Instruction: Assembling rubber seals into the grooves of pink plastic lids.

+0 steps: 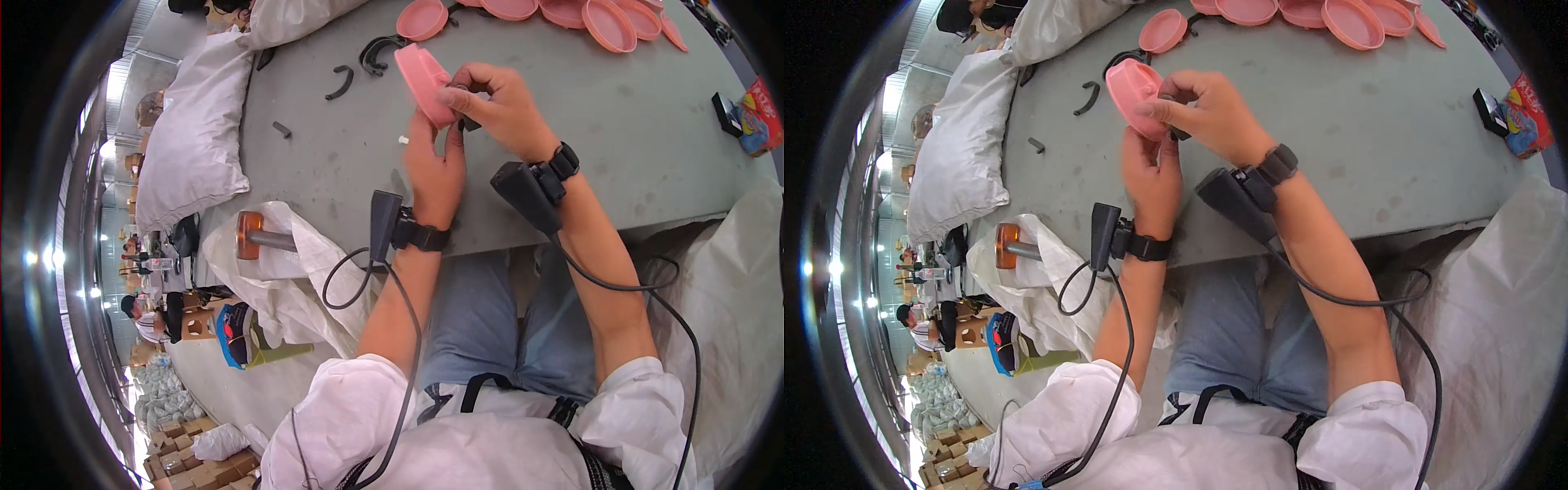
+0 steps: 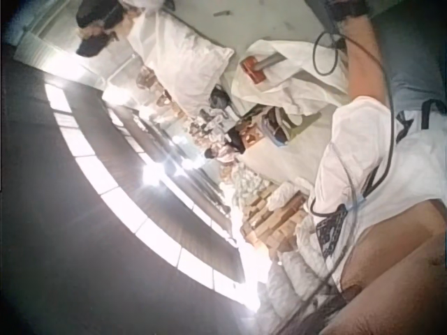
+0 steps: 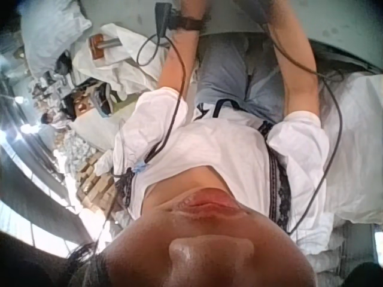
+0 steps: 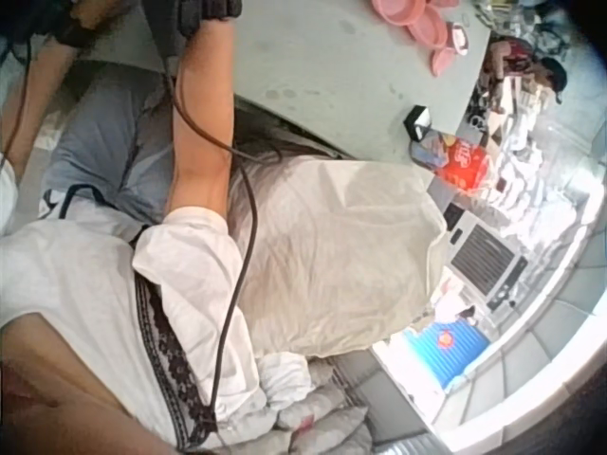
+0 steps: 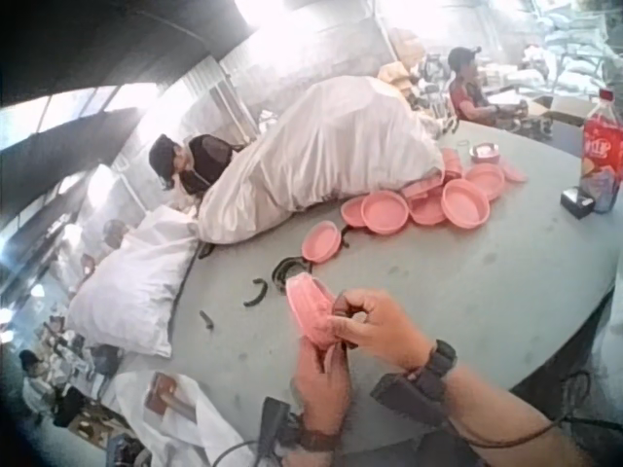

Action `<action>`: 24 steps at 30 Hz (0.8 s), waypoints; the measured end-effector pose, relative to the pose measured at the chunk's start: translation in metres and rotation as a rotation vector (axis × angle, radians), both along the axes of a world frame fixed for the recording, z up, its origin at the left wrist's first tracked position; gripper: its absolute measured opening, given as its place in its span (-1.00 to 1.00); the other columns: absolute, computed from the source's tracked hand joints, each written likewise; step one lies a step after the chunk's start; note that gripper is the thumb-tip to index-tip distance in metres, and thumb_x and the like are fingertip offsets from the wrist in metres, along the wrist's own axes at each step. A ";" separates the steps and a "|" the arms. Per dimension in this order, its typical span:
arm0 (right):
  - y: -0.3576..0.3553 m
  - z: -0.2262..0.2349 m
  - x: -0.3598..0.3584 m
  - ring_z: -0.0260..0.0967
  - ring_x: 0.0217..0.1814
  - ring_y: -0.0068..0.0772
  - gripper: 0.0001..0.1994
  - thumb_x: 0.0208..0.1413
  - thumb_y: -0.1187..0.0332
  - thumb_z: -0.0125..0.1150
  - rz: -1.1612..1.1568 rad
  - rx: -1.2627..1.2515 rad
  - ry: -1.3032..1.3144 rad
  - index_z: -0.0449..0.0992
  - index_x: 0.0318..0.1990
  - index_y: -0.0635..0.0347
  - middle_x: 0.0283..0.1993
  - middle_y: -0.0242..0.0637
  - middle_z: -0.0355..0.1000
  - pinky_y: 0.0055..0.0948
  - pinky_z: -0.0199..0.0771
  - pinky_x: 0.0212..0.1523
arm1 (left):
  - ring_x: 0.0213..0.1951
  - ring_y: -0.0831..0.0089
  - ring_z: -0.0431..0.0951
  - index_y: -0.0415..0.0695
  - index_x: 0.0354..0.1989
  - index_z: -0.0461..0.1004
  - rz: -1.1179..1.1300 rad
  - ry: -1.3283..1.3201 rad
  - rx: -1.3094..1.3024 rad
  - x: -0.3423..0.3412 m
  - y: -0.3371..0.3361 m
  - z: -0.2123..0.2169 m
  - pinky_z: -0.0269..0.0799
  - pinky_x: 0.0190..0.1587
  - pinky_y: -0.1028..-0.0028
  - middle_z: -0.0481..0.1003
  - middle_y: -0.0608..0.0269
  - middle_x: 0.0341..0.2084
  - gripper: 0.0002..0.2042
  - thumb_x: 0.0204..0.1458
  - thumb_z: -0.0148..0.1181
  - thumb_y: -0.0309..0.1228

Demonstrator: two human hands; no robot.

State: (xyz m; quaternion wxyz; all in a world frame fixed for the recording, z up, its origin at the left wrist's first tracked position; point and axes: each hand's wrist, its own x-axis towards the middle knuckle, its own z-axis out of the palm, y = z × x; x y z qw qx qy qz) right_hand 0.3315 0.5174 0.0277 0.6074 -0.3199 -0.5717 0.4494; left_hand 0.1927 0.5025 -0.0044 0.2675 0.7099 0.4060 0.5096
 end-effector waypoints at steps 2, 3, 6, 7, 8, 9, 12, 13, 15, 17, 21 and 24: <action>-0.003 0.004 0.000 0.24 -0.50 -0.73 -0.74 0.04 0.25 0.30 -0.017 -0.017 -0.002 0.46 -0.45 0.27 -0.54 -0.48 0.36 -0.65 0.27 -0.50 | -0.12 0.33 0.48 -0.27 -0.03 0.28 0.032 0.033 0.081 0.004 0.001 0.000 0.37 -0.04 0.41 0.42 0.08 -0.20 -0.74 0.09 0.02 -0.58; -0.004 0.005 0.000 0.24 -0.51 -0.73 -0.75 0.02 0.29 0.33 -0.036 -0.031 -0.003 0.41 -0.49 0.26 -0.55 -0.50 0.34 -0.67 0.25 -0.52 | -0.16 0.40 0.48 -0.26 -0.17 0.32 0.064 0.066 0.166 0.005 0.001 0.001 0.36 -0.07 0.43 0.43 0.13 -0.30 -0.86 0.12 0.03 -0.54; -0.002 0.004 0.004 0.25 -0.53 -0.73 -0.73 -0.03 0.30 0.36 -0.061 -0.041 -0.022 0.41 -0.51 0.27 -0.59 -0.47 0.35 -0.65 0.27 -0.55 | -0.21 0.32 0.49 -0.25 -0.20 0.32 0.065 0.104 0.215 0.008 0.000 0.005 0.36 -0.11 0.40 0.42 0.09 -0.34 -0.88 0.10 0.01 -0.54; -0.003 0.005 0.006 0.25 -0.53 -0.73 -0.73 -0.03 0.30 0.36 -0.064 -0.043 -0.023 0.41 -0.51 0.27 -0.59 -0.47 0.35 -0.65 0.27 -0.55 | -0.21 0.32 0.49 -0.25 -0.20 0.32 0.062 0.102 0.214 0.008 0.000 0.006 0.36 -0.11 0.40 0.42 0.09 -0.34 -0.88 0.10 0.01 -0.54; -0.003 0.005 0.007 0.24 -0.54 -0.73 -0.72 -0.05 0.30 0.38 -0.086 -0.043 -0.059 0.41 -0.51 0.28 -0.60 -0.47 0.34 -0.65 0.26 -0.55 | -0.15 0.23 0.48 -0.25 -0.01 0.26 0.052 0.162 0.219 0.006 -0.001 0.007 0.38 -0.09 0.37 0.43 0.06 -0.23 -0.70 0.04 0.01 -0.61; -0.004 0.005 0.008 0.23 -0.54 -0.74 -0.72 -0.07 0.29 0.39 -0.108 -0.043 -0.094 0.41 -0.51 0.28 -0.61 -0.47 0.34 -0.66 0.25 -0.56 | -0.09 0.14 0.46 -0.25 0.18 0.19 0.041 0.222 0.223 0.006 -0.002 0.007 0.39 -0.07 0.34 0.43 0.03 -0.13 -0.50 -0.01 0.00 -0.67; -0.006 0.006 0.009 0.23 -0.54 -0.73 -0.71 -0.08 0.28 0.39 -0.167 -0.018 -0.199 0.40 -0.52 0.28 -0.61 -0.47 0.34 -0.65 0.23 -0.57 | -0.14 0.16 0.47 -0.26 0.13 0.22 0.061 0.233 0.148 0.005 -0.004 0.006 0.39 -0.11 0.34 0.43 0.06 -0.22 -0.55 0.00 -0.01 -0.67; -0.006 0.006 0.008 0.23 -0.54 -0.73 -0.71 -0.08 0.28 0.39 -0.167 -0.018 -0.199 0.40 -0.52 0.28 -0.61 -0.47 0.34 -0.65 0.23 -0.57 | -0.14 0.16 0.47 -0.26 0.13 0.22 0.060 0.232 0.149 0.004 -0.002 0.003 0.39 -0.11 0.34 0.43 0.06 -0.22 -0.55 0.00 -0.01 -0.67; -0.006 0.007 0.006 0.21 -0.53 -0.74 -0.69 -0.05 0.23 0.37 -0.219 -0.027 -0.308 0.42 -0.47 0.30 -0.61 -0.48 0.32 -0.66 0.22 -0.55 | -0.19 0.22 0.48 -0.28 0.00 0.26 -0.024 0.108 0.109 0.002 0.004 -0.002 0.39 -0.14 0.36 0.43 0.07 -0.28 -0.70 0.05 -0.01 -0.63; 0.000 0.000 0.000 0.20 -0.52 -0.73 -0.71 0.00 0.24 0.32 -0.165 -0.030 -0.201 0.43 -0.43 0.30 -0.59 -0.48 0.31 -0.66 0.23 -0.53 | -0.19 0.34 0.45 -0.27 -0.07 0.26 -0.018 0.019 0.072 0.003 0.006 -0.006 0.36 -0.13 0.41 0.41 0.14 -0.27 -0.78 0.11 -0.01 -0.53; 0.003 -0.007 -0.002 0.15 -0.49 -0.69 -0.81 0.13 0.29 0.17 0.042 -0.035 0.090 0.46 -0.33 0.26 -0.55 -0.50 0.28 -0.64 0.23 -0.42 | -0.19 0.50 0.40 -0.26 -0.14 0.26 0.093 -0.074 -0.095 -0.001 0.010 -0.004 0.32 -0.09 0.48 0.39 0.21 -0.26 -0.80 0.18 0.01 -0.40; 0.001 -0.002 0.004 0.30 -0.42 -0.57 -0.70 0.16 0.22 0.14 -0.144 -0.028 -0.220 0.44 -0.36 0.38 -0.49 -0.26 0.42 -0.45 0.33 -0.37 | -0.23 0.36 0.46 -0.30 -0.14 0.26 0.106 -0.094 0.016 -0.002 0.010 -0.002 0.38 -0.15 0.38 0.41 0.04 -0.29 -0.81 0.14 0.01 -0.47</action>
